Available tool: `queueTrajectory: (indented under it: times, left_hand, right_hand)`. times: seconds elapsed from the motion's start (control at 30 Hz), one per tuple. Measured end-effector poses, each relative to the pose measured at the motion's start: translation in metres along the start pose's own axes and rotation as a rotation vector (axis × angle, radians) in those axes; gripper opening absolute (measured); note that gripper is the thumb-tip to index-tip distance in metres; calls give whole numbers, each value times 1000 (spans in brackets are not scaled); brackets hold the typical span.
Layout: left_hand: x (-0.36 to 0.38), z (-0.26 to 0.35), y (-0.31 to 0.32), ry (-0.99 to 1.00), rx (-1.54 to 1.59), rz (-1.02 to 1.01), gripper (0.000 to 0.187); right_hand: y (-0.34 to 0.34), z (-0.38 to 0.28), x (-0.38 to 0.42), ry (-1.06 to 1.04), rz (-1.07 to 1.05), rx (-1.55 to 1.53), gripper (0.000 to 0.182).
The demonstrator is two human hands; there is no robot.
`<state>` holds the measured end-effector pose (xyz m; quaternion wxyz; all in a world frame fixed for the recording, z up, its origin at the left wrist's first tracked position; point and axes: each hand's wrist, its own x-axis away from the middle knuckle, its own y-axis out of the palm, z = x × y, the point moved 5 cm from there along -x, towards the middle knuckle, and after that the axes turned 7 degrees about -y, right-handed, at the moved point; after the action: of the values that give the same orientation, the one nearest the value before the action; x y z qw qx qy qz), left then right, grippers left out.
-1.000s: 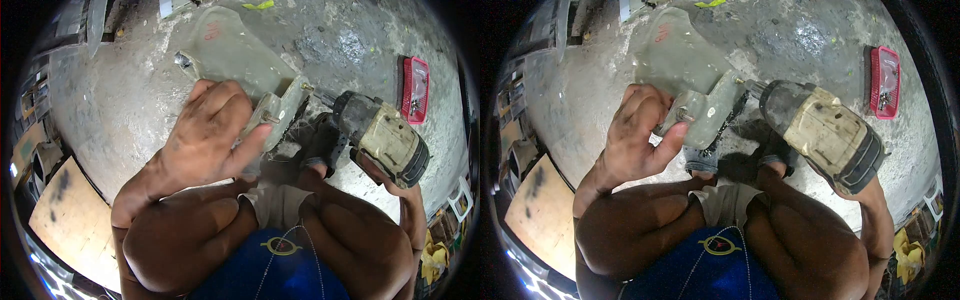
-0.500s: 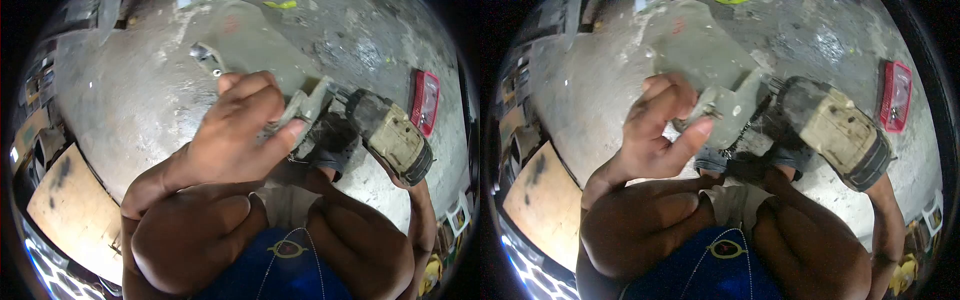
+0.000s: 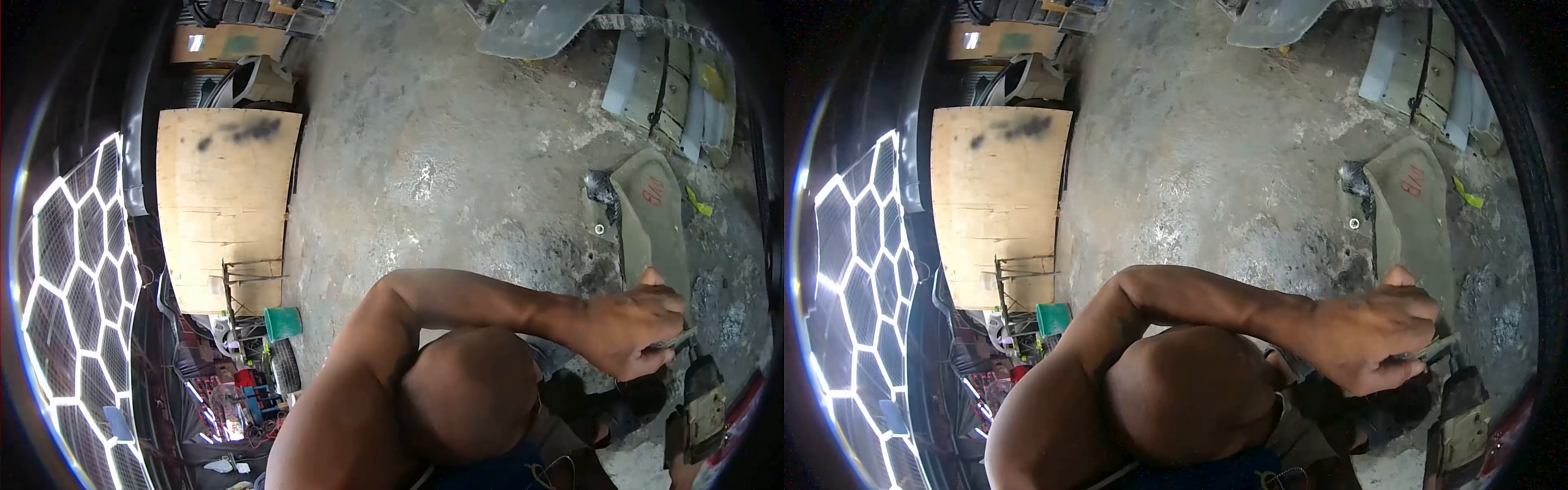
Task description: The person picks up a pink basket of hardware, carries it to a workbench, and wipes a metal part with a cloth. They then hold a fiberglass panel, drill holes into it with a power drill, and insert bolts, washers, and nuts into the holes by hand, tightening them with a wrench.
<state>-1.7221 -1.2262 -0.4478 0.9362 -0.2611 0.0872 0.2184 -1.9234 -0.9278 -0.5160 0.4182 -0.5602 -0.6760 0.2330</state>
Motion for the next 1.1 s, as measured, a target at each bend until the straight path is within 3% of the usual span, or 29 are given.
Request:
queueTrajectory:
  times: [0.13,0.17,0.2,0.23,0.33,0.5,0.57,0.6,0.67,0.73,0.8,0.83,0.93,0.97,1.1]
  left_hand:
    - [2,5,-4,-10,-50,44,23]
    - [3,6,-2,-86,29,-44,23]
    - [1,6,-3,-116,-86,-163,23]
    - [2,6,-1,-68,-121,-45,23]
    - [-5,1,-2,-150,-118,-286,22]
    - [-9,4,2,-107,-172,-268,21]
    - [-11,4,1,-113,-178,-281,22]
    - [-11,5,1,-115,-194,-296,22]
    - [-12,4,-1,-124,-180,-310,23]
    - [-12,3,0,-134,-172,-331,25]
    - [-13,3,3,-99,-184,-351,30]
    - [-12,3,3,-104,-184,-358,30]
    - [-13,2,5,-110,-174,-393,35]
    - [-12,2,5,-113,-169,-390,37]
    - [-11,1,4,-135,-167,-393,39]
  right_hand:
    - [15,13,21,-33,12,14,29]
    - [15,9,27,-39,9,23,29]
    - [12,4,27,-42,-8,40,29]
    - [10,-2,22,-57,-8,53,29]
    - [-11,-37,-17,-214,120,194,28]
    - [17,-18,13,-83,-24,66,38]
    - [33,6,48,287,-56,-246,39]
    - [28,4,50,289,-64,-242,39]
    - [7,-20,45,-107,24,258,39]
    - [-4,-35,42,-174,59,321,43]
    - [-13,-44,34,-27,44,92,36]
    - [-14,-43,40,-2,161,118,32]
    - [-145,-199,-48,730,4,-559,34]
    - [-154,-202,-64,590,41,-346,32]
    - [-114,-164,-46,358,34,-281,31]
